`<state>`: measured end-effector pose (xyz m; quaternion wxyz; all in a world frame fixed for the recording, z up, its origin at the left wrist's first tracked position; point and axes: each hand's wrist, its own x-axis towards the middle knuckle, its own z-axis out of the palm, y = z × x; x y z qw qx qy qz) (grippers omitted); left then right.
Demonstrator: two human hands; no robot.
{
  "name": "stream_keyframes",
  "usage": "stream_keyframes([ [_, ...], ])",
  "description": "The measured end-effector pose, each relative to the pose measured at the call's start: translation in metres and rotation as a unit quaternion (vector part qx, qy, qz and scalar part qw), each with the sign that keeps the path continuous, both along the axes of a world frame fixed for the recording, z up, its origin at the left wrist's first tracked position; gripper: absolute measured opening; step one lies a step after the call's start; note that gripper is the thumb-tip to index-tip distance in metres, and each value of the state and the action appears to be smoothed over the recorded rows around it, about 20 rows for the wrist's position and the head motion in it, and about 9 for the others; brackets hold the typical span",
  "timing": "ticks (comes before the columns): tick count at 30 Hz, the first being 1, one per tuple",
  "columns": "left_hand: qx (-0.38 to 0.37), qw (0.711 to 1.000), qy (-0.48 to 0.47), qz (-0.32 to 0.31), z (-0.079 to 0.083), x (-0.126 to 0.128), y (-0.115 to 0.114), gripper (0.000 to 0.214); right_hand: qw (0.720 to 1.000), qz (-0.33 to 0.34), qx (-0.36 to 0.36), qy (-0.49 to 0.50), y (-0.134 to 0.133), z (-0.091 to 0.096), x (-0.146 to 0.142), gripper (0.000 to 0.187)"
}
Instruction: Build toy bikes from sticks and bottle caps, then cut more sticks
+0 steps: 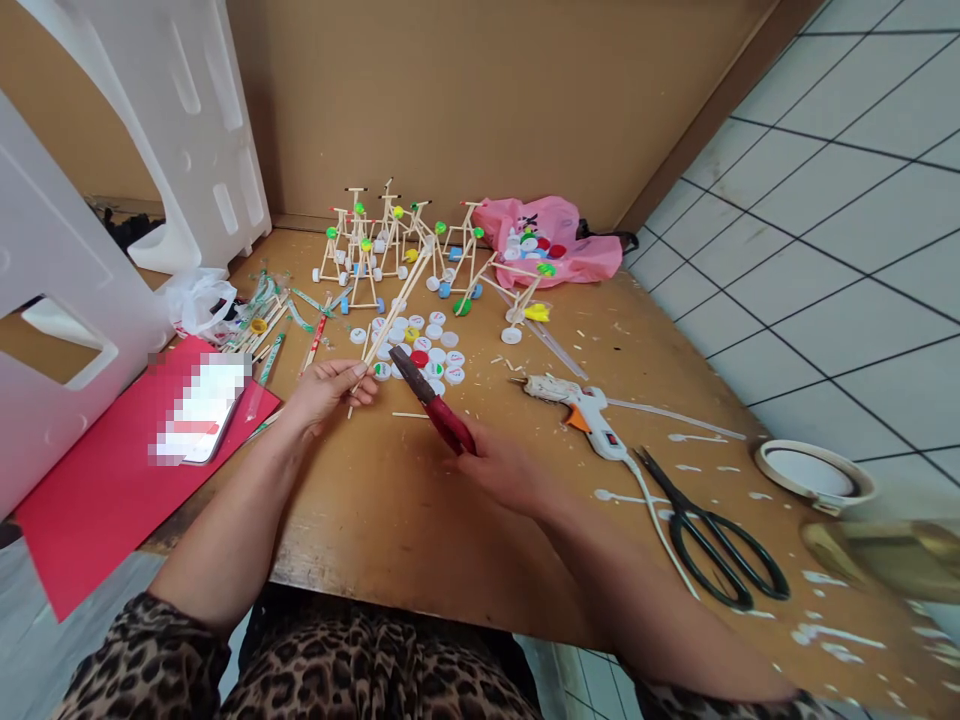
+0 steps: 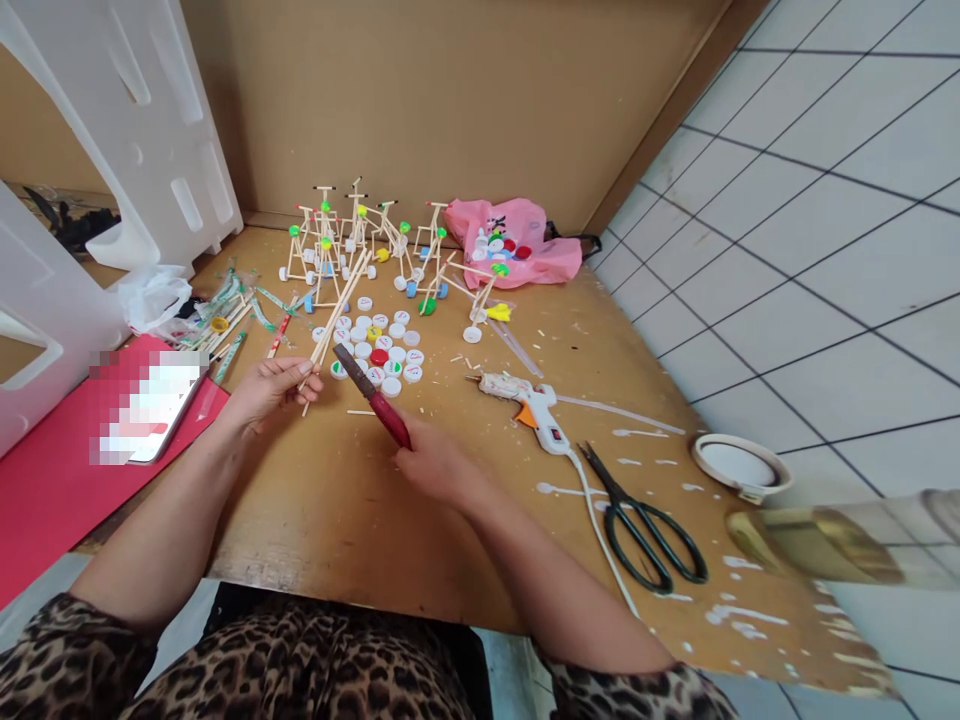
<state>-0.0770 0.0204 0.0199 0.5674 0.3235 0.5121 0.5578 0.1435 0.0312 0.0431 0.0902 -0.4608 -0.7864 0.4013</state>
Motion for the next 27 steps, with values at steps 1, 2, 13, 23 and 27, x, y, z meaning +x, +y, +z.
stream_keyframes([
  [1, 0.004, 1.0, 0.003, -0.005, 0.0, 0.0, 0.0, 0.034, 1.0, 0.006, 0.005, -0.015, 0.0, 0.001, -0.001, 0.051],
  [2, 0.007, 1.0, 0.006, -0.009, 0.0, 0.001, -0.001, 0.035, 1.0, 0.01, 0.009, -0.027, 0.0, 0.002, -0.001, 0.05],
  [13, 0.011, 1.0, -0.001, -0.028, 0.002, 0.007, -0.004, 0.042, 0.999, 0.034, 0.01, -0.035, -0.004, 0.009, -0.005, 0.047],
  [23, 0.007, 0.999, 0.006, -0.044, 0.001, 0.009, -0.004, 0.033, 0.997, 0.072, 0.03, -0.027, -0.003, 0.011, -0.011, 0.073],
  [27, 0.004, 0.999, -0.002, -0.037, 0.002, 0.009, -0.003, 0.031, 0.995, 0.072, 0.05, -0.041, -0.002, 0.012, -0.012, 0.079],
])
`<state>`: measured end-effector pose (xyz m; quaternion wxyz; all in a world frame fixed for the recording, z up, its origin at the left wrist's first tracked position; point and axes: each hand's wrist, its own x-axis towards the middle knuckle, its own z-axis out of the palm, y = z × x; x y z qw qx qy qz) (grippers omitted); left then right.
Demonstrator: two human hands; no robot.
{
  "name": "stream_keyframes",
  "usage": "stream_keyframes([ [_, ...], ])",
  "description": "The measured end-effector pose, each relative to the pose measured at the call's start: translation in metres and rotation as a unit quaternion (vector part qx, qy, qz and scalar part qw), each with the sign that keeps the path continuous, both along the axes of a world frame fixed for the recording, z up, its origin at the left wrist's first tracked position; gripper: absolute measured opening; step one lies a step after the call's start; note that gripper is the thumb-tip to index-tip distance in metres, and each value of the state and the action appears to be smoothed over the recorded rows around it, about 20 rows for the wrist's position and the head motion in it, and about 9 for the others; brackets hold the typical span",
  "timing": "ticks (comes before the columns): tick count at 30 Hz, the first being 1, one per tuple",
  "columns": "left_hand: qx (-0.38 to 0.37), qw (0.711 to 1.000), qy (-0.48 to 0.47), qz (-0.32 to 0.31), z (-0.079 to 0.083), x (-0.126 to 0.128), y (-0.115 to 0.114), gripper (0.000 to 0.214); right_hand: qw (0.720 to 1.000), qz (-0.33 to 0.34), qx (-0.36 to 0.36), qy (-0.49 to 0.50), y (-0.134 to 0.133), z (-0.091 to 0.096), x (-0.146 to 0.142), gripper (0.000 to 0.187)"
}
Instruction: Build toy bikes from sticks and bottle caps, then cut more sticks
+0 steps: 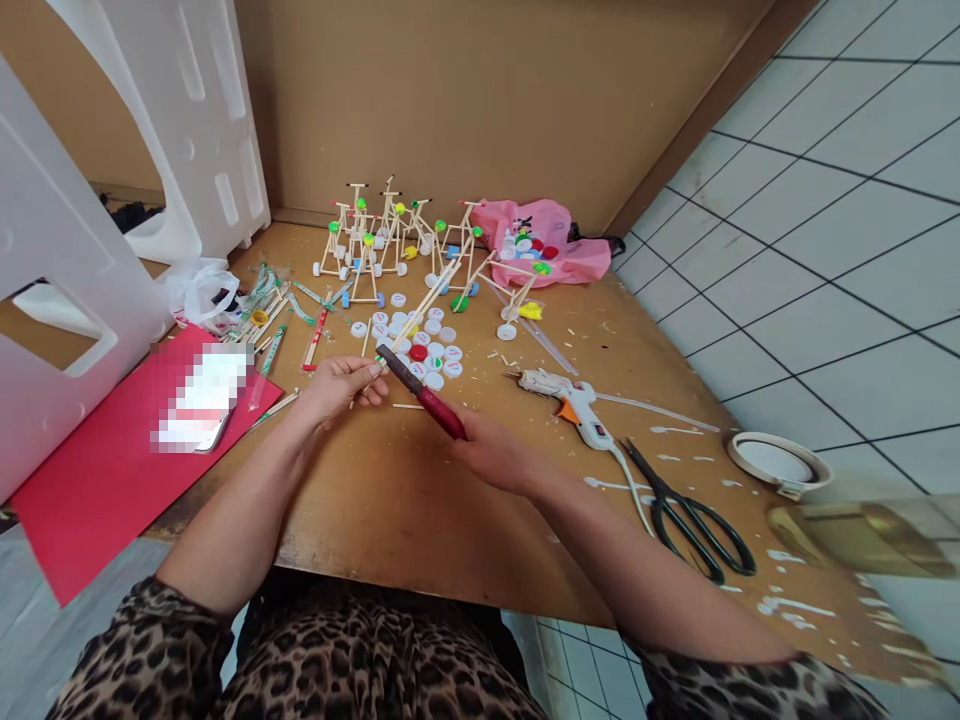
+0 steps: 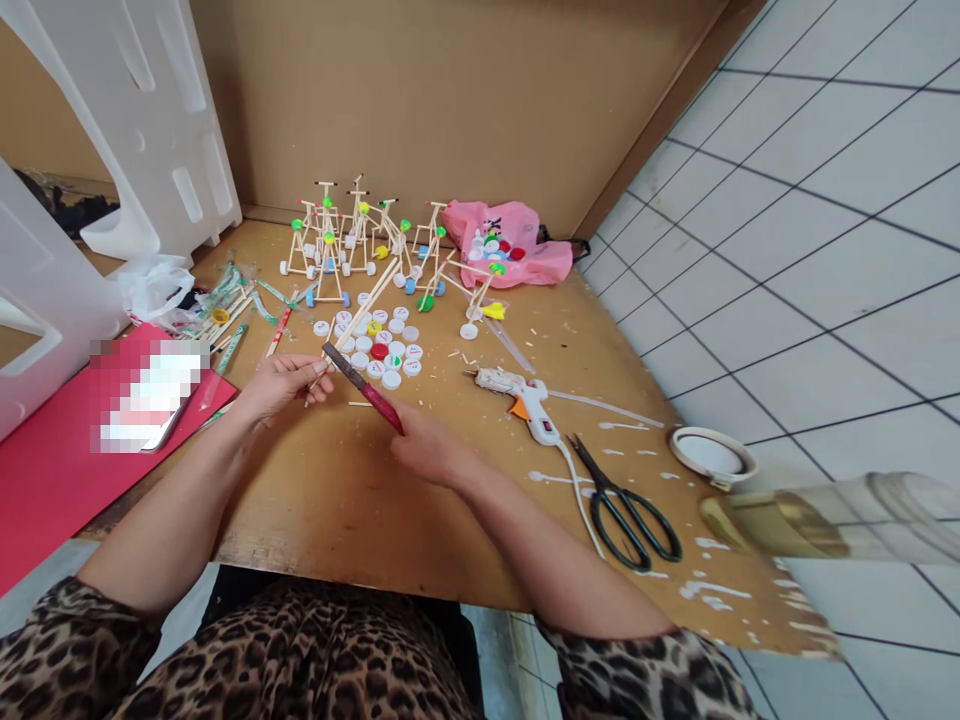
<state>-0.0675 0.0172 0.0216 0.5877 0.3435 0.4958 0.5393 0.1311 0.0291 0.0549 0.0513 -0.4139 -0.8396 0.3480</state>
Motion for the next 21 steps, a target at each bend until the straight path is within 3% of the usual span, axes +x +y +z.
stream_keyframes([
  [21, -0.019, 0.998, 0.041, -0.052, -0.002, 0.003, -0.001, 0.022, 0.997, 0.068, 0.013, 0.036, 0.003, -0.011, 0.01, 0.085],
])
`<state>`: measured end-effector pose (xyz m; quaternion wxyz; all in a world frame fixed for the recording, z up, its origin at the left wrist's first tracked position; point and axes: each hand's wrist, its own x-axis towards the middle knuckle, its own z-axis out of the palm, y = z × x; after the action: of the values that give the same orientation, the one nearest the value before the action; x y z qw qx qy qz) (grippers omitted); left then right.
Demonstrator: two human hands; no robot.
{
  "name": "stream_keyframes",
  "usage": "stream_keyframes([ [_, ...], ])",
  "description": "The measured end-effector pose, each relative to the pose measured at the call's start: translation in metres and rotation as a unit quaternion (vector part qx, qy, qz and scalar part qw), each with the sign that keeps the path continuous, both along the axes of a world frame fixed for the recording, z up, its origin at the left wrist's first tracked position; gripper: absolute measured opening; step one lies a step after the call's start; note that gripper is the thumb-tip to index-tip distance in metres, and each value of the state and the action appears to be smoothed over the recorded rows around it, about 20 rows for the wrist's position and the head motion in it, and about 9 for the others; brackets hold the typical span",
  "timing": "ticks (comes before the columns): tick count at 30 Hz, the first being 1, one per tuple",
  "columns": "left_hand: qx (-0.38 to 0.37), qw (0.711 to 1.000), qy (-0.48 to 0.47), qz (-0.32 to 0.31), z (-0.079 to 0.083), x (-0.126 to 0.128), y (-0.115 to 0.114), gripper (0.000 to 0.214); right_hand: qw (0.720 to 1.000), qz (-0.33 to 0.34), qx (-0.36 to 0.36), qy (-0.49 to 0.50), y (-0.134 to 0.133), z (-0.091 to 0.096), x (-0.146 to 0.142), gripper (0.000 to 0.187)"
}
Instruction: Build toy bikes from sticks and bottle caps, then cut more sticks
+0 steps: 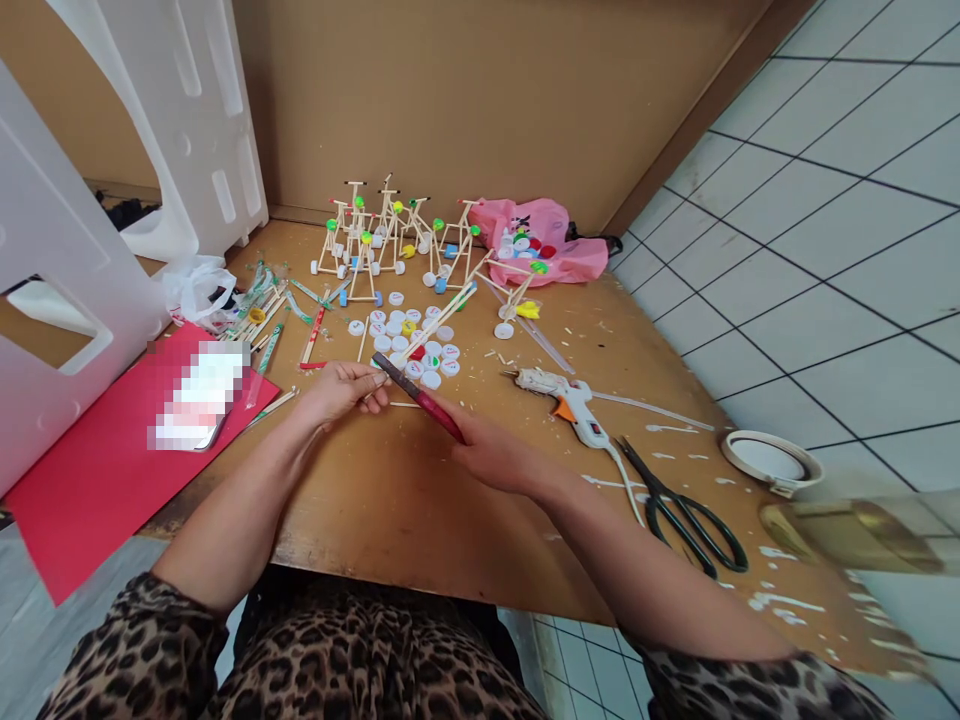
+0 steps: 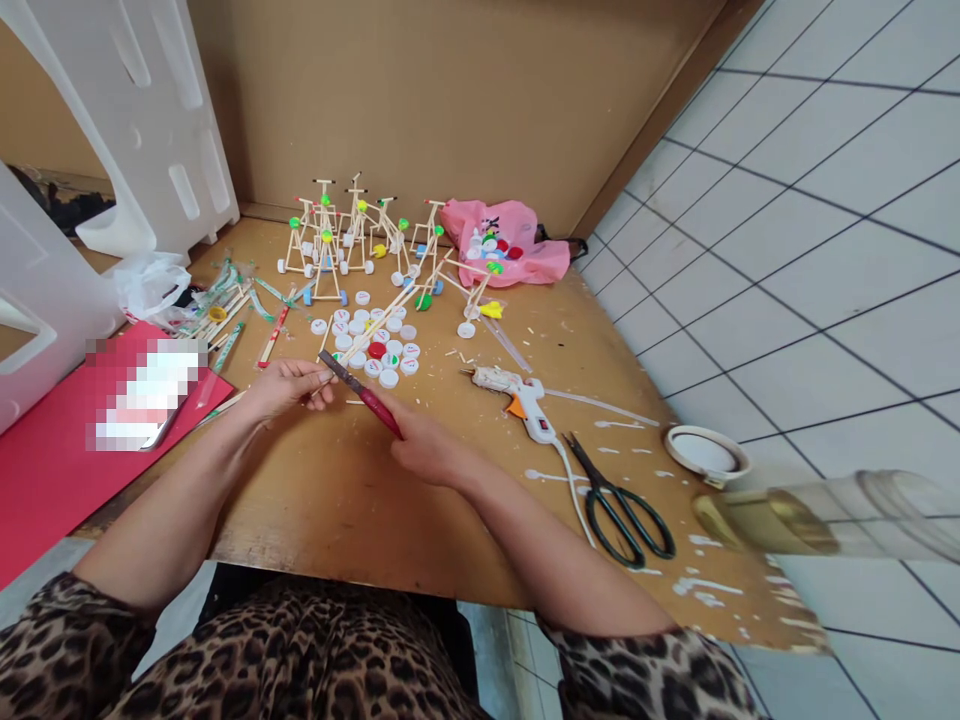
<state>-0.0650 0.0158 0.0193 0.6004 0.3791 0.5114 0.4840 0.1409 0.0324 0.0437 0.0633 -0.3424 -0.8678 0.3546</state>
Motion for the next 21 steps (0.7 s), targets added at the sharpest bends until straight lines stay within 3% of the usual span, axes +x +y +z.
stream_keyframes([
  [7, -0.019, 1.0, 0.006, -0.02, -0.003, 0.003, 0.002, 0.019, 0.999, -0.009, -0.019, -0.035, -0.001, 0.0, 0.002, 0.082],
  [21, -0.021, 0.999, 0.011, -0.039, -0.008, -0.002, 0.003, 0.017, 0.998, -0.03, 0.013, -0.047, -0.005, 0.0, -0.008, 0.071],
])
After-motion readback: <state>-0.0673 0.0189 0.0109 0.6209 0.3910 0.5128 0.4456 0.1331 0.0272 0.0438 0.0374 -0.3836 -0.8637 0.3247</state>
